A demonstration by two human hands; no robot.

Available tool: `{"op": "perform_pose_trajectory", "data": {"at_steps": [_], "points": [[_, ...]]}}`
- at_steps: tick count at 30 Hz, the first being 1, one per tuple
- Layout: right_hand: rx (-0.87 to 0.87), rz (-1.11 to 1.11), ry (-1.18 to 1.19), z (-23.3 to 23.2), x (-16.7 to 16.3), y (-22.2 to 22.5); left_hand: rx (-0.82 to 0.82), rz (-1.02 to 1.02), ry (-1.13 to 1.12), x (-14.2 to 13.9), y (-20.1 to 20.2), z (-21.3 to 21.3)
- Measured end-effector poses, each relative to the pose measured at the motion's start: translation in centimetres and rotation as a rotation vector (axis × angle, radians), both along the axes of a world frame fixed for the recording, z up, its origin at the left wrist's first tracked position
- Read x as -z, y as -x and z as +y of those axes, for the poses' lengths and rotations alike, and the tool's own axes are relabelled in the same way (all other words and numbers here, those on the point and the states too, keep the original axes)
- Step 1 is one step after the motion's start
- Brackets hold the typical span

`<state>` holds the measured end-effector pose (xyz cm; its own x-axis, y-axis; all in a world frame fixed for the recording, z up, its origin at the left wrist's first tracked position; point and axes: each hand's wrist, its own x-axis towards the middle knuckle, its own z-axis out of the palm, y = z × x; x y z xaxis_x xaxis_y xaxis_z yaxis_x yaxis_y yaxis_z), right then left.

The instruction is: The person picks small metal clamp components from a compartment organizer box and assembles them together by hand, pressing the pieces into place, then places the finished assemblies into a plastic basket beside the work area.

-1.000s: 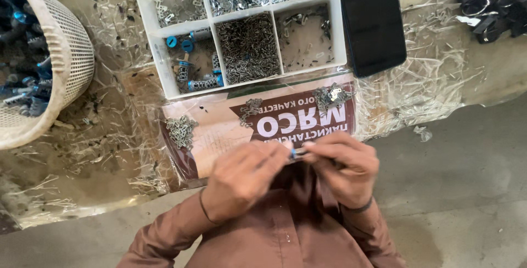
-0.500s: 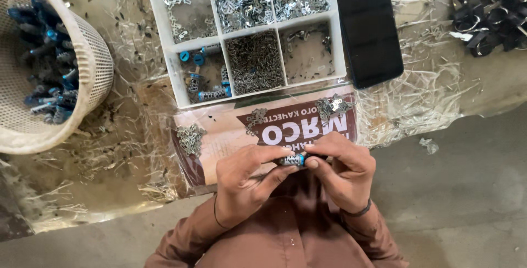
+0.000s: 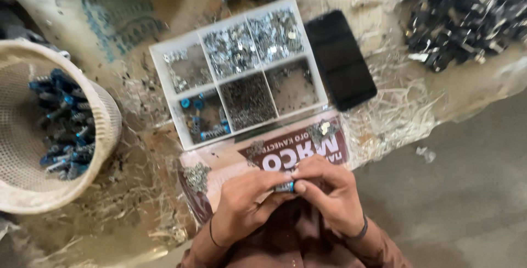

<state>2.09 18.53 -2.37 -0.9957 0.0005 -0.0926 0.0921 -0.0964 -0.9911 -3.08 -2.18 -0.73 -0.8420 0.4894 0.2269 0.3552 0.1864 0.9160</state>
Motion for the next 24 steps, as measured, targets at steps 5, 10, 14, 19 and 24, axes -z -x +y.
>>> {"op": "perform_pose_trajectory", "data": {"at_steps": [5, 10, 14, 19, 24], "points": [[-0.078, 0.204, -0.249, -0.1, -1.7, 2.2, -0.181, -0.102, -0.217, 1.7, -0.6, -1.2], [-0.405, 0.085, 0.160, 2.0, -4.4, 5.5, -0.262, -0.221, -0.480, 3.1, -1.3, -3.1], [-0.716, 0.222, 0.463, 4.0, -4.9, 13.0, -0.307, -0.303, -0.541, 4.4, -1.6, -3.1], [0.285, 0.271, 0.017, 5.4, -4.2, 16.0, -0.376, -0.243, -0.492, 5.4, -1.7, -2.7], [0.346, 0.381, -0.489, 9.9, -4.1, 16.0, -0.399, -0.310, -0.467, 5.9, -1.1, -2.1]]}}
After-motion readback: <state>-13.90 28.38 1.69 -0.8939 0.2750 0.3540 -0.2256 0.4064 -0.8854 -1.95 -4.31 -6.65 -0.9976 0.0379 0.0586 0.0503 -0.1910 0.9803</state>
